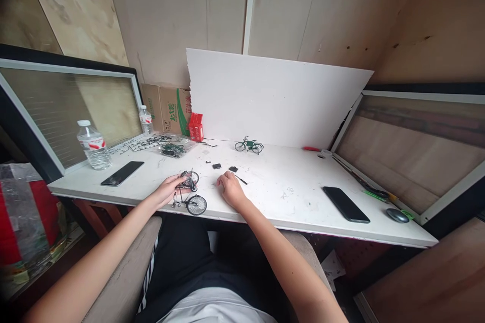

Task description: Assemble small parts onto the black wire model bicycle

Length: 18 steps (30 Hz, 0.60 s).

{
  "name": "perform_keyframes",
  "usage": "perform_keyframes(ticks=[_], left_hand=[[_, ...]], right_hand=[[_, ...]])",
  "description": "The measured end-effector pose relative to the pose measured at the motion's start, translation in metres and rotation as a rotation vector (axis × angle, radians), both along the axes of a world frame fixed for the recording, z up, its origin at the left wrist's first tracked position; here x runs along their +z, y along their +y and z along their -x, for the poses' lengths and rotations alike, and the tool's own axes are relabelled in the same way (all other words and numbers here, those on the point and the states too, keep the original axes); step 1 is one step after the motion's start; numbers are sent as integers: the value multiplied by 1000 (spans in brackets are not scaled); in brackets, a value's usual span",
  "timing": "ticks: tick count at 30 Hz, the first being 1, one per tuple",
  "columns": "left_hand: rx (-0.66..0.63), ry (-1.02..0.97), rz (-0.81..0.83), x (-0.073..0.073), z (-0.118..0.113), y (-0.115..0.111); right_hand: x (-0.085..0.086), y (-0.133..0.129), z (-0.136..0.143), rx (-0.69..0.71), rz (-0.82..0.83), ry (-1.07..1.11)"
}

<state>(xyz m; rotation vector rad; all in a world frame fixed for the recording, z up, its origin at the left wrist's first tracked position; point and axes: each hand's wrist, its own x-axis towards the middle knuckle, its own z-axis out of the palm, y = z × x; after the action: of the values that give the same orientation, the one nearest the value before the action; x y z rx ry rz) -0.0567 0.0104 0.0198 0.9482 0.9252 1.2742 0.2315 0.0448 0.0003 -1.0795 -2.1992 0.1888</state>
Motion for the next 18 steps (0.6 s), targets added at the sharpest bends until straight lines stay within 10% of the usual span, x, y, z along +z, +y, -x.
perform_keyframes(ticks=[18], left_hand=[[-9,-16,12,3,-1,-3]], right_hand=[[2,0,3,53,-55,-11]])
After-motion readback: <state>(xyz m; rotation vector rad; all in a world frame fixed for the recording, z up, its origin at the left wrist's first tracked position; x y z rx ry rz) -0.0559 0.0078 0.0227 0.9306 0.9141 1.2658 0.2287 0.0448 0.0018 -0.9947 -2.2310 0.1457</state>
